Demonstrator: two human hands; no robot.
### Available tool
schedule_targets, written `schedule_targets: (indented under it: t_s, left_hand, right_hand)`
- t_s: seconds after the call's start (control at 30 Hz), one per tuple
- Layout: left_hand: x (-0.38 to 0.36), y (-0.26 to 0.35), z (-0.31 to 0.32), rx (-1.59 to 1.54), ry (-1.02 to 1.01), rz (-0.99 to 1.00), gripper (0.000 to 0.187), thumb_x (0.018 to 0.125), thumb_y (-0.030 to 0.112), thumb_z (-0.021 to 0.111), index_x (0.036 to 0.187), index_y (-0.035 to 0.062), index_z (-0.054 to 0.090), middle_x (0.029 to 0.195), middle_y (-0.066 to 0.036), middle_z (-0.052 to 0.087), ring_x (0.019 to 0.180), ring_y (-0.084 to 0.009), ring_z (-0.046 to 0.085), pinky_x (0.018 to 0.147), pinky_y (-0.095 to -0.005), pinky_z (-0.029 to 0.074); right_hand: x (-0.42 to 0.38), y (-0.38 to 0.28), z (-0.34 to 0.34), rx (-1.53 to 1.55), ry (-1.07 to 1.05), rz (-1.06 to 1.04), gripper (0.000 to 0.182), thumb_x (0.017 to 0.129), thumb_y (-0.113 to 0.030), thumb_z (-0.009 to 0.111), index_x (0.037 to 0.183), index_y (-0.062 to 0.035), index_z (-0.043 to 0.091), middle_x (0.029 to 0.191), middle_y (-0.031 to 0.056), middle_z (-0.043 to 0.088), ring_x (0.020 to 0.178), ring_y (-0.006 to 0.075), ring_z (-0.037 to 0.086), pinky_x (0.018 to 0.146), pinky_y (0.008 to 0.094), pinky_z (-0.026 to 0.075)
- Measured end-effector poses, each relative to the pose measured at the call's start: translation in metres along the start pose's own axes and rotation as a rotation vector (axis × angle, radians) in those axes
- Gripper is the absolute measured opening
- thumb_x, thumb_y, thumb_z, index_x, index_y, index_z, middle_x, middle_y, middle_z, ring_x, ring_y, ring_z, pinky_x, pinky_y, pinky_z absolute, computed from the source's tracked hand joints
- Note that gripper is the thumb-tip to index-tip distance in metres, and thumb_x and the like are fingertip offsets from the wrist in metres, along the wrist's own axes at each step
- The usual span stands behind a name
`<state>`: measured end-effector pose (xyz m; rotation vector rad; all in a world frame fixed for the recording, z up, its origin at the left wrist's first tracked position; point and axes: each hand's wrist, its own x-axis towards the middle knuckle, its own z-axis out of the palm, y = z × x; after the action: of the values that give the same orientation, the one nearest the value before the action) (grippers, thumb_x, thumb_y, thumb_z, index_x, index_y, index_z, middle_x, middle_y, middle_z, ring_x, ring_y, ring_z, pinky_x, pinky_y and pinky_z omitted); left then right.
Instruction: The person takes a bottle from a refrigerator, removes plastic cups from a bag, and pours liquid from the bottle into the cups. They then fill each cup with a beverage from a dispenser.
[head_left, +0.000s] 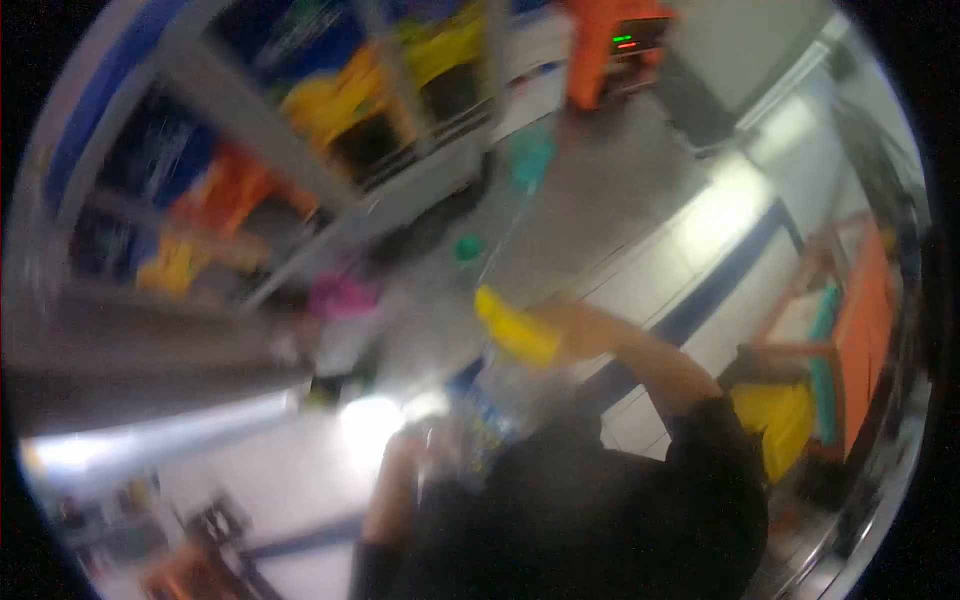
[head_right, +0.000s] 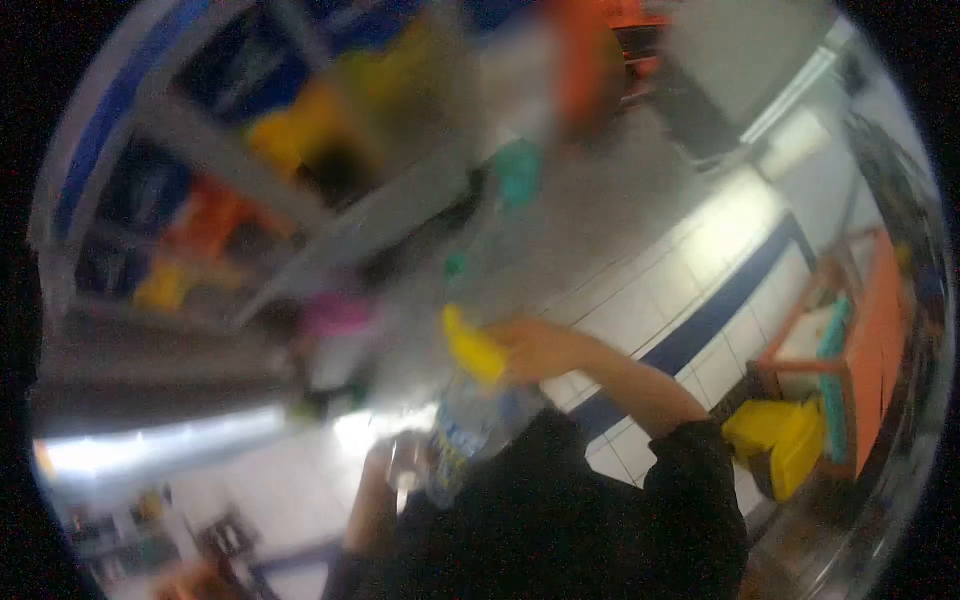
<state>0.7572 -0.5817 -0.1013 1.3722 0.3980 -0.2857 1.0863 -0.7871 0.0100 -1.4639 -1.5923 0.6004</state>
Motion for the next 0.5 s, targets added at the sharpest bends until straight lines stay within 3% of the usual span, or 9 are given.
schedule_targets:
  t_s: [0.07,0.13,0.17,0.23,0.27,0.37,0.43,0.47,0.5]
  left_hand:
    - [-0.006,0.000,-0.003,0.012,0.049,-0.011,0.028,0.082,0.019,0.070,0.104,0.0022,0.068,0.093,-0.015,0.071,0.083,-0.0233,0.067,0.077,-0.0383,0.053]
    - [-0.005,-0.006,-0.005,-0.011,0.103,-0.019,0.028,0.083,0.020,0.069,0.105,0.0022,0.067,0.093,-0.015,0.071,0.084,-0.0230,0.067,0.077,-0.0380,0.053]
    - [-0.003,-0.012,-0.006,-0.030,0.135,-0.023,0.029,0.083,0.020,0.069,0.105,0.0022,0.067,0.094,-0.015,0.071,0.084,-0.0229,0.067,0.078,-0.0378,0.054]
    - [-0.006,-0.032,-0.014,-0.077,0.217,-0.033,0.029,0.084,0.021,0.069,0.106,0.0022,0.067,0.094,-0.015,0.071,0.085,-0.0226,0.067,0.078,-0.0376,0.054]
    - [-0.006,-0.048,-0.019,-0.110,0.273,-0.034,0.029,0.084,0.021,0.069,0.106,0.0022,0.067,0.095,-0.015,0.071,0.085,-0.0224,0.067,0.078,-0.0374,0.054]
    - [0.017,-0.157,-0.067,-0.316,0.496,0.039,0.030,0.085,0.022,0.068,0.107,0.0022,0.067,0.096,-0.015,0.070,0.086,-0.0219,0.067,0.078,-0.0370,0.054]
    - [-0.005,-0.046,-0.025,-0.526,0.296,0.029,0.037,0.089,0.026,0.064,0.116,0.0018,0.062,0.108,-0.017,0.067,0.099,-0.0212,0.064,0.083,-0.0345,0.054]
    - [-0.015,0.018,0.000,-0.623,0.199,0.009,0.040,0.092,0.029,0.062,0.121,0.0016,0.060,0.114,-0.017,0.066,0.105,-0.0208,0.062,0.085,-0.0332,0.053]
    - [-0.016,0.036,0.007,-0.614,0.179,-0.038,0.041,0.093,0.030,0.060,0.122,0.0012,0.059,0.115,-0.017,0.065,0.106,-0.0211,0.062,0.086,-0.0338,0.053]
  right_hand:
    - [0.004,-0.012,-0.010,0.093,-0.463,0.475,0.038,0.091,-0.032,0.066,0.120,-0.0080,0.063,0.109,0.0099,0.068,0.099,0.0223,0.065,0.087,0.0379,0.051]
    - [-0.015,-0.013,-0.003,0.348,-0.335,0.284,0.037,0.099,-0.038,0.057,0.116,-0.0056,0.064,0.105,0.0090,0.067,0.095,0.0162,0.062,0.085,0.0347,0.051]
    - [-0.028,-0.007,0.006,0.306,-0.278,0.299,0.037,0.099,-0.038,0.057,0.116,-0.0056,0.064,0.105,0.0090,0.067,0.095,0.0162,0.062,0.085,0.0347,0.051]
    - [-0.037,0.004,0.025,0.740,0.017,0.397,0.036,0.101,-0.037,0.054,0.110,-0.0049,0.066,0.105,0.0120,0.066,0.094,0.0193,0.062,0.080,0.0364,0.050]
    - [-0.036,0.005,0.025,0.736,0.040,0.380,0.036,0.101,-0.037,0.054,0.110,-0.0049,0.066,0.105,0.0120,0.066,0.094,0.0193,0.062,0.080,0.0364,0.050]
    - [-0.039,0.003,0.030,0.750,0.050,0.612,0.036,0.098,-0.036,0.058,0.110,-0.0034,0.066,0.107,0.0130,0.067,0.096,0.0218,0.063,0.081,0.0366,0.050]
    - [-0.043,0.018,0.054,0.266,-0.021,0.319,0.038,0.096,-0.036,0.060,0.111,-0.0013,0.067,0.106,0.0140,0.069,0.094,0.0203,0.064,0.079,0.0357,0.052]
    - [-0.047,0.020,0.065,0.258,-0.004,0.311,0.038,0.096,-0.036,0.060,0.111,-0.0013,0.067,0.106,0.0140,0.069,0.094,0.0203,0.064,0.079,0.0357,0.052]
    - [-0.050,0.020,0.077,0.160,-0.069,0.288,0.039,0.095,-0.036,0.061,0.111,-0.0009,0.067,0.103,0.0139,0.070,0.091,0.0199,0.065,0.079,0.0362,0.052]
